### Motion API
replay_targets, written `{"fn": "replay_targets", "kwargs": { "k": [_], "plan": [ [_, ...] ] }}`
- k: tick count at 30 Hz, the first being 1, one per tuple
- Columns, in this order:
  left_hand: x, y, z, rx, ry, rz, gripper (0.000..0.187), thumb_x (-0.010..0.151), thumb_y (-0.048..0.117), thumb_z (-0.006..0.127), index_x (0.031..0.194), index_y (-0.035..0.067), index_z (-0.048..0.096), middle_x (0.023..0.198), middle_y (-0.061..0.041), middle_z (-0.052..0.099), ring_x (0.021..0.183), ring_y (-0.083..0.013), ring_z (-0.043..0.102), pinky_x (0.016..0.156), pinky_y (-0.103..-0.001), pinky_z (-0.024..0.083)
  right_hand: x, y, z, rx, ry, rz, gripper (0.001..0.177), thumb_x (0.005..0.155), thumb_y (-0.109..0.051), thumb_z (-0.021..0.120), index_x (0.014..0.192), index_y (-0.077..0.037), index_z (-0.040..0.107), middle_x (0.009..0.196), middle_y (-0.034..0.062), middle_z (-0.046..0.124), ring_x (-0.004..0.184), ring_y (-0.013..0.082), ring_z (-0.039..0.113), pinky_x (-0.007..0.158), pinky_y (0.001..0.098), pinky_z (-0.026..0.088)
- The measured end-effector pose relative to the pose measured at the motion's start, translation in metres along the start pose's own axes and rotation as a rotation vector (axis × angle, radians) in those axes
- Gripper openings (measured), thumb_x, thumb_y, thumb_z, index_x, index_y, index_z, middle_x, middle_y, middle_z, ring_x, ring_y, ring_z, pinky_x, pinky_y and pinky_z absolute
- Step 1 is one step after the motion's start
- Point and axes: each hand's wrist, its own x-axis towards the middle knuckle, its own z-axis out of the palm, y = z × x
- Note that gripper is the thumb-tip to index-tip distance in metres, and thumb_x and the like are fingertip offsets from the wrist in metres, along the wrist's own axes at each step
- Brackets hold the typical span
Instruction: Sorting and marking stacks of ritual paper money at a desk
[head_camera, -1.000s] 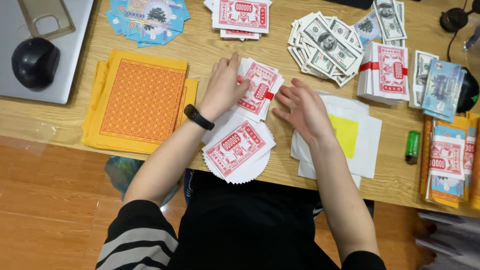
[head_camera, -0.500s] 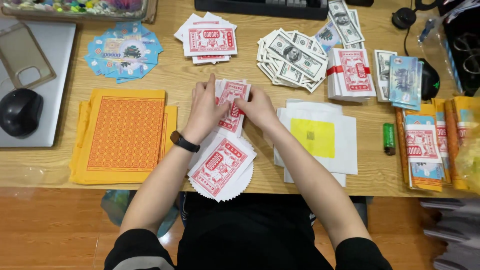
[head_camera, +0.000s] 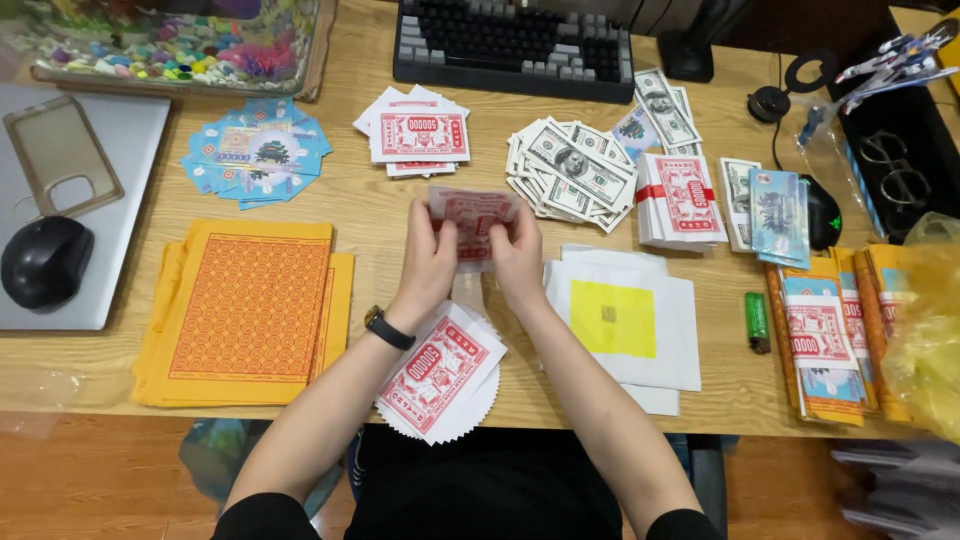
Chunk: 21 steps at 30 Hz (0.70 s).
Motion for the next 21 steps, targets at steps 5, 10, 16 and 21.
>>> {"fn": "replay_targets", "kwargs": {
  "k": [5,10,16,21],
  "plan": [
    [-0.008,0.016,-0.004,-0.102,0.043,0.103,0.031,0.089,-0.003,0.042,0.117,0.007,0.049,0.106,-0.012,0.052,0.107,-0.0273,0.053,0.098,-0.041,0.041,-0.005,-0.043,0.012,0.022,0.092,-0.075,0.024,0.083,0.005,0.045,0.099,-0.007,0.058,0.089,0.0060,0.058,0.090,0.0147,0.056,0.086,0.0321,0.048],
    [-0.008,0.007,-0.002,-0.084,0.056,0.091,0.031,0.088,-0.004,0.041,0.114,0.007,0.052,0.103,-0.011,0.054,0.105,-0.0290,0.056,0.095,-0.041,0.044,-0.003,-0.021,0.013,0.028,0.089,-0.078,0.022,0.082,0.007,0.044,0.094,-0.007,0.058,0.083,0.0065,0.060,0.083,0.0150,0.057,0.078,0.0292,0.048],
    [-0.007,0.015,-0.007,-0.103,0.137,0.136,0.024,0.093,-0.002,0.039,0.109,0.008,0.054,0.102,-0.010,0.053,0.108,-0.0295,0.055,0.098,-0.041,0.042,-0.004,-0.032,0.016,0.028,0.089,-0.096,0.018,0.084,0.007,0.047,0.091,-0.006,0.057,0.084,0.0062,0.059,0.084,0.0130,0.055,0.078,0.0285,0.048],
    [-0.005,0.019,-0.010,-0.037,0.147,0.164,0.021,0.095,0.000,0.038,0.109,0.007,0.053,0.100,-0.011,0.052,0.104,-0.0346,0.054,0.098,-0.043,0.041,-0.002,-0.019,0.015,0.032,0.095,-0.095,0.025,0.079,0.009,0.045,0.095,-0.005,0.057,0.084,0.0033,0.055,0.086,0.0119,0.052,0.080,0.0296,0.047]
  ]
}}
